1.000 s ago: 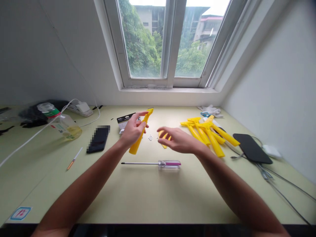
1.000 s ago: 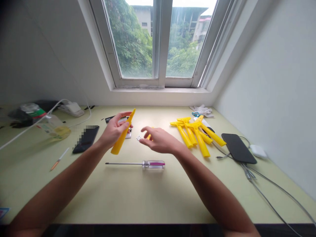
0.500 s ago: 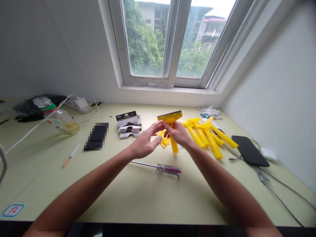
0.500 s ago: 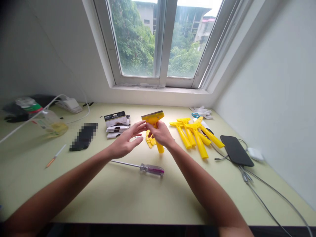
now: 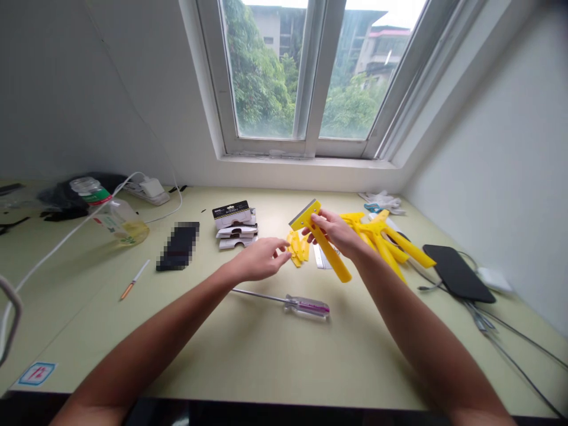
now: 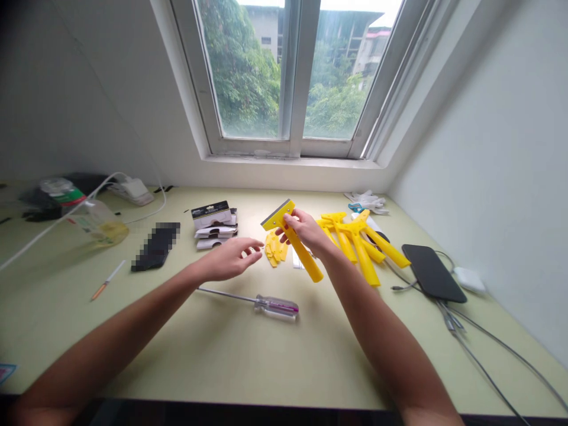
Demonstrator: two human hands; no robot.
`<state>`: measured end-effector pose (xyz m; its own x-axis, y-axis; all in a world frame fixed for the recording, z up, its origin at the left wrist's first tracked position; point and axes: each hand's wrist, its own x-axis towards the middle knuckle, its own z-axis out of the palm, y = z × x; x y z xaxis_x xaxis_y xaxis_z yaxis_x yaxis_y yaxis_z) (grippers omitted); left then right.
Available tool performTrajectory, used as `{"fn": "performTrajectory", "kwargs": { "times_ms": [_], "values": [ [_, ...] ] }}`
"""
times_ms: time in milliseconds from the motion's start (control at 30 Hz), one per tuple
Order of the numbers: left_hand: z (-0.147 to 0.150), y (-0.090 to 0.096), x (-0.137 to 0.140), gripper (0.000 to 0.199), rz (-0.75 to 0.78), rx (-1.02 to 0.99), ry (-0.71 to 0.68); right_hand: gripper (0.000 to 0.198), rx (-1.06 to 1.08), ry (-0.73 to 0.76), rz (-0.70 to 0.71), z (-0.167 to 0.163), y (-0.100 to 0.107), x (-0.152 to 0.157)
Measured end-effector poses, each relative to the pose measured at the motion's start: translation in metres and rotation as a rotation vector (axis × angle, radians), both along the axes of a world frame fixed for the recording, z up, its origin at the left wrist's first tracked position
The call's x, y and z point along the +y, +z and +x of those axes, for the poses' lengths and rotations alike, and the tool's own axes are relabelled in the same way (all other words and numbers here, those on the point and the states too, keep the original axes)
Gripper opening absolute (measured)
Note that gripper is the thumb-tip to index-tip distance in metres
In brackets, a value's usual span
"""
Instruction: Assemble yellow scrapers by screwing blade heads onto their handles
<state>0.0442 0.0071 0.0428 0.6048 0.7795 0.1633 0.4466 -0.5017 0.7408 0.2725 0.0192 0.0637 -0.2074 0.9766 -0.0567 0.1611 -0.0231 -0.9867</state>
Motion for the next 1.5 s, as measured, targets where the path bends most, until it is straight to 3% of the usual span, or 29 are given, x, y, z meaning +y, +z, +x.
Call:
{"fn": "performTrajectory", "kwargs": {
  "times_ms": [133,233,300,400,533,667,733,833,933,1000,1267,1500],
  "values": [
    [-0.024,0.010,0.026,0.019,0.240,0.009,0.283,0.024,-0.052,0.078,-0.036,-0.011,-0.001,-0.006],
    [-0.060,0.008,0.059,0.018,0.411,-0.019,0.518,0.025,-0.130,0.099,0.029,-0.013,-0.003,-0.006],
    [-0.084,-0.002,0.081,0.035,0.406,0.008,0.668,0.026,-0.163,0.099,0.080,-0.014,-0.004,-0.006],
    [-0.112,-0.019,0.104,0.040,0.202,0.066,0.780,0.027,-0.180,0.080,0.101,-0.014,-0.002,-0.006],
    [-0.126,-0.018,0.111,0.022,0.126,-0.005,0.688,0.027,-0.166,0.044,0.111,-0.012,0.006,-0.008],
    [-0.122,0.018,0.092,0.022,0.190,-0.120,0.500,0.032,-0.033,-0.088,0.187,-0.004,0.018,-0.008],
    [-0.111,0.039,0.075,0.017,0.364,-0.106,0.377,0.034,0.062,-0.206,0.316,0.002,0.028,-0.010],
    [-0.089,0.060,0.046,0.012,0.472,-0.070,0.147,0.030,0.217,-0.391,0.573,0.012,0.048,-0.019],
    [-0.067,0.065,0.026,0.015,0.501,-0.033,-0.001,0.020,0.414,-0.517,0.819,0.018,0.066,-0.033],
    [-0.056,0.063,0.018,0.017,0.521,-0.014,-0.081,0.017,0.518,-0.539,0.907,0.016,0.073,-0.040],
    [-0.037,0.062,0.000,0.014,0.501,-0.114,-0.236,0.021,0.604,-0.450,0.811,-0.014,0.061,-0.042],
    [-0.025,0.056,-0.002,0.008,0.538,-0.429,-0.056,0.030,0.600,-0.367,0.616,-0.035,0.035,-0.041]
  ]
}}
